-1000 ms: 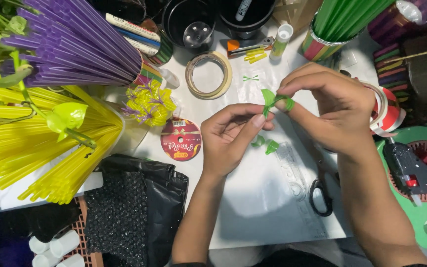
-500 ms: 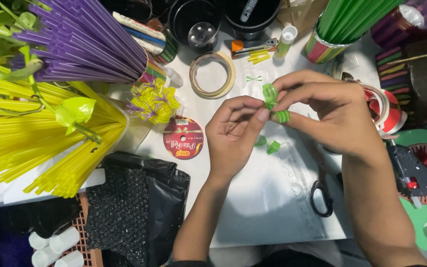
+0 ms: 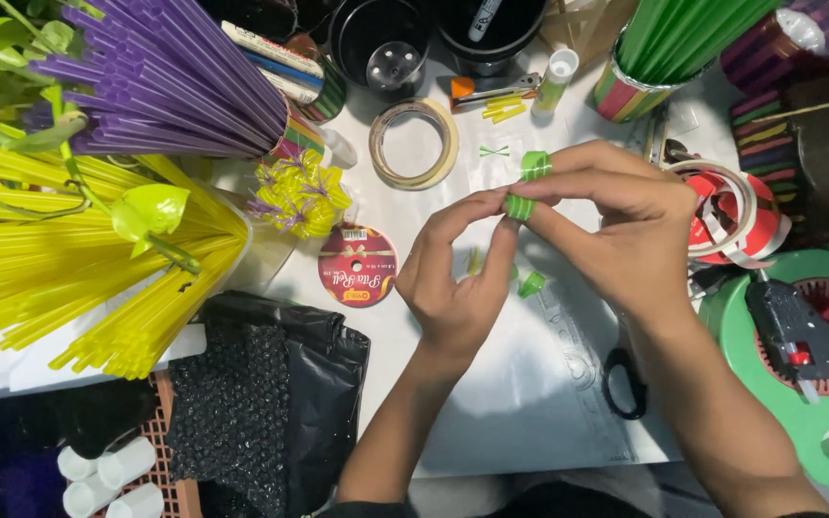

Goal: Shaping and folding small green plastic straw segments into decorative components for a handicraft project.

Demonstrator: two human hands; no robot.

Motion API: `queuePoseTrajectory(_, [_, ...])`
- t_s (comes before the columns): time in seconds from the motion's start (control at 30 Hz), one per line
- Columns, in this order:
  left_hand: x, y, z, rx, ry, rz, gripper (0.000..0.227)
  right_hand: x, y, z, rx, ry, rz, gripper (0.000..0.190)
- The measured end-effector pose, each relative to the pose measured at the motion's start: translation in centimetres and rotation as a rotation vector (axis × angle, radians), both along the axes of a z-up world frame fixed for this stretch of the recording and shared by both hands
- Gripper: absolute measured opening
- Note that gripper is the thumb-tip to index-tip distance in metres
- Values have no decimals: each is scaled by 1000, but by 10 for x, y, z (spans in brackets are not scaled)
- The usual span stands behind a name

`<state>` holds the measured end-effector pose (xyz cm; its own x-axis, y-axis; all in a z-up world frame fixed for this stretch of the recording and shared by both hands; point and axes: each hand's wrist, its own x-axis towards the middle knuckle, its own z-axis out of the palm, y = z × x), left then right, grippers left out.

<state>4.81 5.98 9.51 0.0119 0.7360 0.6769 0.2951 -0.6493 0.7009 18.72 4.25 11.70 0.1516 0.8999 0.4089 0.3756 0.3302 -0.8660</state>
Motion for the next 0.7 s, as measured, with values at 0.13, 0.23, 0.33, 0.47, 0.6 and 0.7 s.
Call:
queuePoseTrajectory(0.13, [-7,0,-3,2,63,4,19,1,0,3,-15,2,-8,13])
queuePoseTrajectory(0.23, [-9,1,-8,-158,11,-6,21,11,2,8,-42,-10,124,31])
queuePoseTrajectory(0.33, [-8,3,-3,-629,-530,-350,25,20,1,10,-1,-59,118,14])
queuePoseTrajectory(0.47, [-11,3,-4,-778,-627,-422,20,18,-4,8,2,76,91,19])
queuePoseTrajectory(0.6, [-12,2,-8,-831,-620,-473,20,18,-7,5,44,211,129,35])
queuePoseTrajectory(0.7, [-12,1,-4,-799,-582,-486,14,27,-8,-9,80,150,71,34])
